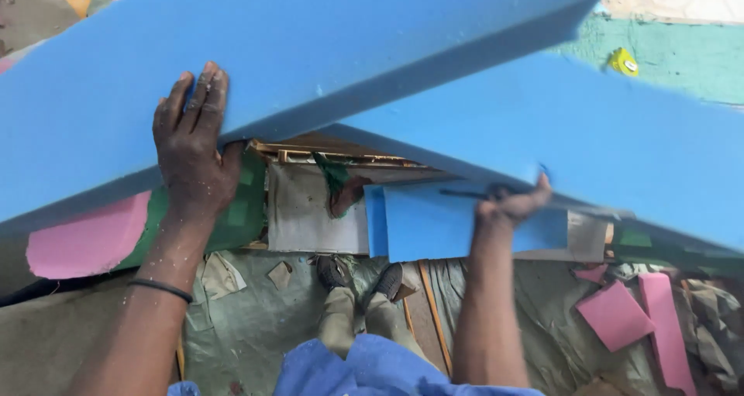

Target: The person uses a long knife to cut large blocks of blue upholstery foam on a low wooden workbench.

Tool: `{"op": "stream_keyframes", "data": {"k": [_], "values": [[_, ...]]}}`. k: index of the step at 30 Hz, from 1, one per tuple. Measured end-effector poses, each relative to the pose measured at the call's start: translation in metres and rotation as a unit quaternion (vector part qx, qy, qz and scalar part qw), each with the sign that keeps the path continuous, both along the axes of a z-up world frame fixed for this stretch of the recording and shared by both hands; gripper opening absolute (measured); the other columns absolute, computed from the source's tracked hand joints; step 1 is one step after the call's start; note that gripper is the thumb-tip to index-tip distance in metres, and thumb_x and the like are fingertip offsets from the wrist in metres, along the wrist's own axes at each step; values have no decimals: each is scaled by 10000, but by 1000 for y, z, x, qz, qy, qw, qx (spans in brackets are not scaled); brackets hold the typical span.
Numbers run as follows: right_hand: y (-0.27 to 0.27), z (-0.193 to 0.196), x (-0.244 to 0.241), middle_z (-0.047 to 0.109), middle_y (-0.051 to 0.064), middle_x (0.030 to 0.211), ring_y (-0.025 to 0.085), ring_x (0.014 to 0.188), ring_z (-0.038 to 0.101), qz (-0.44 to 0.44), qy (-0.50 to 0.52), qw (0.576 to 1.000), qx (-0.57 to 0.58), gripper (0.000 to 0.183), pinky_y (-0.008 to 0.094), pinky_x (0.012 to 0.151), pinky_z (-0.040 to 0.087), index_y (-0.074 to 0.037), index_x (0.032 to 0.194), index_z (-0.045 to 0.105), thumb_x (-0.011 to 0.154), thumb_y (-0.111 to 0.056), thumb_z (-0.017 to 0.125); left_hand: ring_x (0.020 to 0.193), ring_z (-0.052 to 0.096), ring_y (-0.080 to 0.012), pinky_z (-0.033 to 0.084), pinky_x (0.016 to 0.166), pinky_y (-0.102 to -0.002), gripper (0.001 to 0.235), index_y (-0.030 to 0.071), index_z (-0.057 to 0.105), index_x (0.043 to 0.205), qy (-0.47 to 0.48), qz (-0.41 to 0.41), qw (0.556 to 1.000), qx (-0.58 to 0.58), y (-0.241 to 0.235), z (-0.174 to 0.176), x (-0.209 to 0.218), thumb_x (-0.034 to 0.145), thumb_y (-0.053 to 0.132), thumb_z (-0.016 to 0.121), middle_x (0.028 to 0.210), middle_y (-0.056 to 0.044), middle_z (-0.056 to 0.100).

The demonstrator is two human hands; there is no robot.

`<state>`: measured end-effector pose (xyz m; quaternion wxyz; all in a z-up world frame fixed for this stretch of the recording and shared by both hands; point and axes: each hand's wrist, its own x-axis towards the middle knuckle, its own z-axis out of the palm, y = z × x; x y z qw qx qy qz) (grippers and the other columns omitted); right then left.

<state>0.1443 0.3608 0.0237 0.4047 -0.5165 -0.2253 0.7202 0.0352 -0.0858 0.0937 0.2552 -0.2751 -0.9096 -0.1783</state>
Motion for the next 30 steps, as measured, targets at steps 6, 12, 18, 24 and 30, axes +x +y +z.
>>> {"op": "stream_keyframes", "data": {"k": [6,12,18,24,30], "values": [[137,-101,184,439,274,1529,429,1227,515,-73,-120,990,-12,991,617,1106,531,-40,1564,610,819,-625,900,1666,396,-491,309,1297,-722,934,92,515,1842,11,12,1000,-6,9,3,3,1035,180,977,1862,-160,490],[252,-213,293,742,106,1316,344,1212,747,-19,-73,997,21,532,592,1062,620,-237,1288,741,840,-484,888,1654,404,-493,318,1294,-719,1035,91,510,1838,-5,-1,999,-41,15,-24,5,934,79,1016,1859,-159,487],[284,-276,305,636,316,1329,466,1227,772,-36,-600,777,188,971,646,1009,675,-23,1307,525,878,-688,1087,1664,432,-458,321,1293,-695,1200,109,548,1825,5,10,993,-114,19,-69,10,734,74,1047,1856,-124,526],[235,-393,260,828,257,961,491,941,815,154,-586,652,455,574,558,776,590,-91,925,847,1065,-627,997,1674,395,-453,272,1302,-719,1055,163,523,1841,16,66,995,-80,47,-91,-23,889,1,949,1880,-67,475],[3,-293,178,821,19,806,233,459,649,313,-417,842,137,387,354,361,467,-223,1060,858,1030,-609,848,1679,452,-412,287,1333,-694,1036,189,594,1789,42,84,985,-143,40,-146,-54,811,71,917,1858,-34,550]]}}
